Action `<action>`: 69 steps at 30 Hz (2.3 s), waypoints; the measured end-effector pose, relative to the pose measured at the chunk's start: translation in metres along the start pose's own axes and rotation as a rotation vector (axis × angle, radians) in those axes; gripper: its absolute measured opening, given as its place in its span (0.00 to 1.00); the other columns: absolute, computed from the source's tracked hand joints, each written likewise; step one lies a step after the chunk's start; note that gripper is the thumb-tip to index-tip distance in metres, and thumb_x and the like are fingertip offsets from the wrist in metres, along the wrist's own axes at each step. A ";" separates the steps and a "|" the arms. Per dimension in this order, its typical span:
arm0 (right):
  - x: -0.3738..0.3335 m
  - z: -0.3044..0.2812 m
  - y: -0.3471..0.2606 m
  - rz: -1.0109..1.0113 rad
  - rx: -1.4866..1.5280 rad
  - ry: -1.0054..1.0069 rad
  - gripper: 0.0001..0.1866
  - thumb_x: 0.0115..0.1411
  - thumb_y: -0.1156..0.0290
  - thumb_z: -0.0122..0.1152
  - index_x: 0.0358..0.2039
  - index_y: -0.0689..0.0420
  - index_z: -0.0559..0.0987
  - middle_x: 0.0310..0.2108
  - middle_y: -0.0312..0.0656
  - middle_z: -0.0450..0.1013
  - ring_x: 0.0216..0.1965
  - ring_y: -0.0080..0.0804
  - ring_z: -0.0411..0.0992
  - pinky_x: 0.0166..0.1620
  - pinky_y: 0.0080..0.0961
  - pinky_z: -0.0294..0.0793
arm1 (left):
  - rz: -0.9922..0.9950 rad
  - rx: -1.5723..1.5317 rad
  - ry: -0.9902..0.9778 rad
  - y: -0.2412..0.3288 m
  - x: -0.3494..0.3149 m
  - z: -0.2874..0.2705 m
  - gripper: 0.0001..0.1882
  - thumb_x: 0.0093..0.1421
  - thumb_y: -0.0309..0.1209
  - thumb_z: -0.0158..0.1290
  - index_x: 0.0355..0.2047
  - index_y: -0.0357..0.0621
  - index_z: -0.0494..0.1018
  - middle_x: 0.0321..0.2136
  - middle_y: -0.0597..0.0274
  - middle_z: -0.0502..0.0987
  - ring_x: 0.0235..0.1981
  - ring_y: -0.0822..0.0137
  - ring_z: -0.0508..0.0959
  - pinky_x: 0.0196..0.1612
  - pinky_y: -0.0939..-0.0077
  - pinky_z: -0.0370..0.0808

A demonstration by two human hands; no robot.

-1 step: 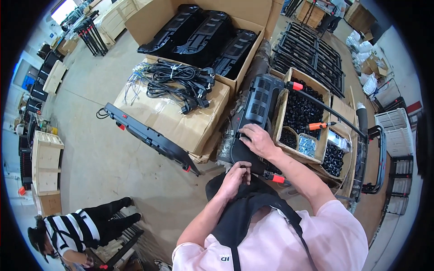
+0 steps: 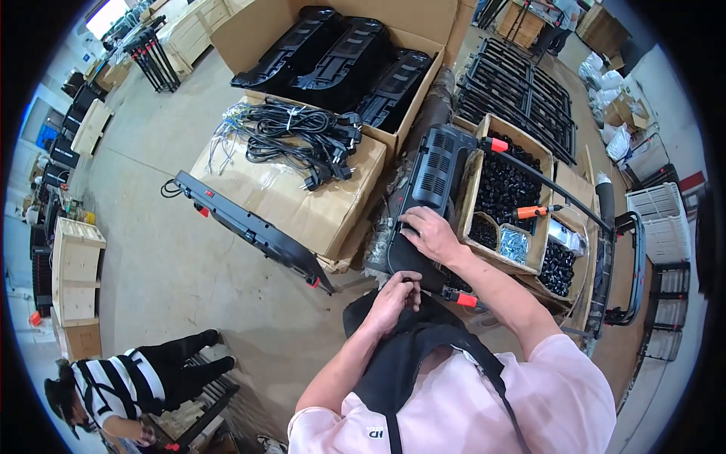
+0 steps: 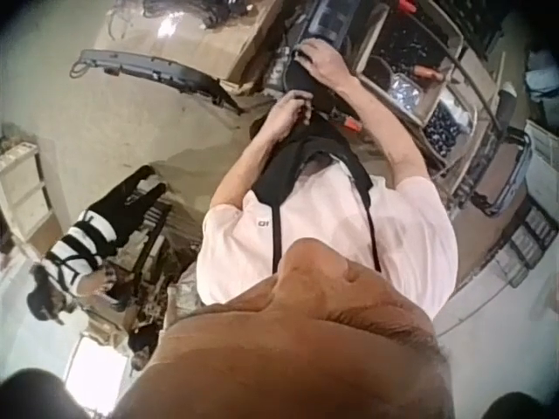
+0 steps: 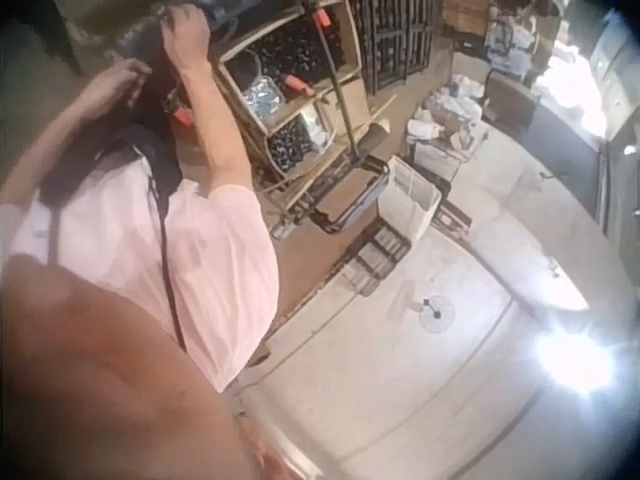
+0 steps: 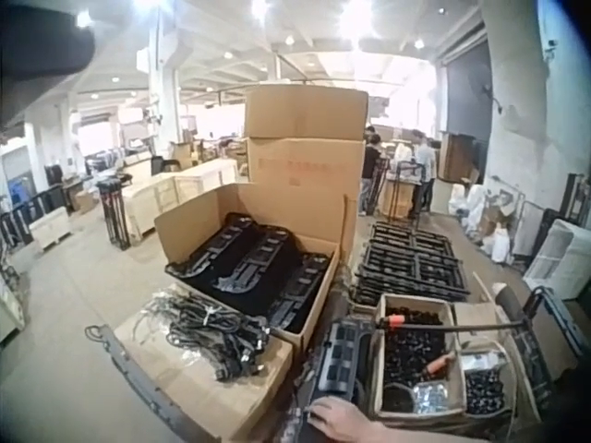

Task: Assemble components of an industrial sports machine using a power drill and hand tools.

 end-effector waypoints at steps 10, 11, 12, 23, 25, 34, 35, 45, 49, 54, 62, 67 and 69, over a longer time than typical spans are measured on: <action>0.015 0.013 -0.015 -0.014 -0.115 -0.123 0.17 0.56 0.71 0.71 0.45 0.61 0.83 0.45 0.46 0.78 0.49 0.45 0.76 0.54 0.38 0.77 | 0.069 0.343 -0.133 0.042 -0.007 -0.019 0.20 0.77 0.35 0.45 0.63 0.37 0.68 0.40 0.62 0.78 0.36 0.73 0.77 0.40 0.77 0.78; 0.015 0.012 -0.017 -0.002 -0.120 -0.124 0.18 0.55 0.71 0.72 0.46 0.61 0.82 0.45 0.46 0.78 0.49 0.45 0.75 0.55 0.38 0.77 | 0.062 0.367 -0.142 0.045 -0.006 -0.020 0.20 0.77 0.35 0.45 0.64 0.37 0.67 0.41 0.60 0.78 0.37 0.72 0.77 0.40 0.77 0.78; 0.015 0.012 -0.019 0.011 -0.126 -0.124 0.19 0.54 0.71 0.72 0.47 0.61 0.82 0.46 0.47 0.78 0.50 0.46 0.75 0.55 0.39 0.76 | 0.063 0.365 -0.147 0.045 -0.003 -0.021 0.20 0.77 0.35 0.45 0.64 0.37 0.67 0.41 0.60 0.78 0.37 0.72 0.77 0.40 0.77 0.78; 0.013 0.003 -0.011 0.121 -0.140 -0.172 0.15 0.63 0.79 0.58 0.50 0.61 0.80 0.41 0.48 0.77 0.46 0.47 0.77 0.52 0.37 0.77 | 0.056 0.381 -0.198 0.048 0.020 -0.027 0.18 0.76 0.31 0.48 0.60 0.34 0.65 0.42 0.55 0.80 0.36 0.70 0.79 0.39 0.75 0.78; 0.014 -0.012 -0.010 0.352 0.153 -0.068 0.15 0.63 0.79 0.58 0.50 0.60 0.79 0.38 0.50 0.78 0.40 0.49 0.79 0.45 0.40 0.79 | 0.074 0.395 -0.170 0.050 0.025 -0.027 0.18 0.75 0.31 0.48 0.60 0.34 0.65 0.42 0.55 0.80 0.37 0.70 0.79 0.39 0.75 0.79; 0.000 -0.046 -0.018 0.630 0.407 -0.341 0.10 0.65 0.78 0.59 0.46 0.63 0.82 0.40 0.46 0.79 0.39 0.31 0.78 0.43 0.31 0.79 | 0.096 0.331 -0.132 0.053 0.054 -0.024 0.16 0.75 0.32 0.50 0.59 0.38 0.69 0.43 0.61 0.84 0.37 0.74 0.81 0.37 0.76 0.81; 0.001 -0.048 -0.021 0.631 0.410 -0.336 0.10 0.65 0.78 0.59 0.46 0.63 0.82 0.40 0.46 0.79 0.39 0.31 0.78 0.43 0.31 0.79 | 0.094 0.336 -0.133 0.052 0.056 -0.022 0.16 0.75 0.32 0.50 0.59 0.38 0.69 0.43 0.61 0.84 0.37 0.74 0.81 0.37 0.76 0.81; -0.006 -0.067 -0.018 0.583 0.280 -0.437 0.10 0.70 0.71 0.55 0.49 0.61 0.74 0.38 0.53 0.80 0.42 0.50 0.80 0.44 0.43 0.78 | 0.107 0.429 -0.170 0.051 0.068 0.005 0.15 0.75 0.31 0.50 0.58 0.36 0.72 0.44 0.61 0.83 0.40 0.72 0.82 0.42 0.75 0.81; -0.010 -0.072 -0.008 0.615 0.268 -0.461 0.09 0.68 0.69 0.58 0.43 0.63 0.76 0.36 0.51 0.79 0.41 0.49 0.80 0.43 0.43 0.78 | 0.088 0.436 -0.170 0.048 0.075 0.016 0.15 0.77 0.31 0.48 0.56 0.36 0.73 0.44 0.60 0.83 0.41 0.72 0.83 0.43 0.74 0.81; -0.025 -0.071 0.014 0.146 0.109 -0.232 0.15 0.59 0.69 0.67 0.45 0.62 0.82 0.39 0.48 0.78 0.44 0.50 0.78 0.48 0.42 0.79 | -0.038 0.194 -0.092 0.038 0.091 0.025 0.16 0.78 0.37 0.46 0.53 0.37 0.74 0.42 0.60 0.83 0.42 0.68 0.84 0.46 0.72 0.83; 0.002 -0.083 0.041 0.070 0.077 -0.244 0.15 0.57 0.69 0.68 0.43 0.63 0.82 0.40 0.49 0.78 0.45 0.50 0.77 0.50 0.41 0.79 | -0.024 -0.048 -0.006 0.049 0.118 0.050 0.21 0.78 0.44 0.44 0.54 0.37 0.74 0.44 0.54 0.83 0.44 0.61 0.85 0.49 0.65 0.83; 0.057 -0.087 0.117 0.046 -0.009 0.004 0.15 0.56 0.67 0.70 0.42 0.60 0.82 0.43 0.48 0.78 0.48 0.50 0.75 0.53 0.43 0.76 | 0.018 0.000 0.076 0.063 0.111 0.060 0.31 0.79 0.48 0.39 0.67 0.32 0.63 0.55 0.45 0.80 0.49 0.59 0.83 0.51 0.65 0.82; 0.079 -0.080 0.154 0.118 -0.072 -0.001 0.15 0.55 0.67 0.71 0.41 0.60 0.82 0.46 0.48 0.77 0.49 0.51 0.74 0.55 0.43 0.74 | 0.005 0.040 0.094 0.058 0.103 0.060 0.33 0.78 0.50 0.43 0.66 0.31 0.64 0.55 0.44 0.80 0.49 0.58 0.84 0.53 0.65 0.81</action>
Point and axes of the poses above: each hand's wrist, its own x-axis towards the middle knuckle, its own z-axis out of the palm, y = z × x, the point moved 3 cm from there along x, towards the middle knuckle
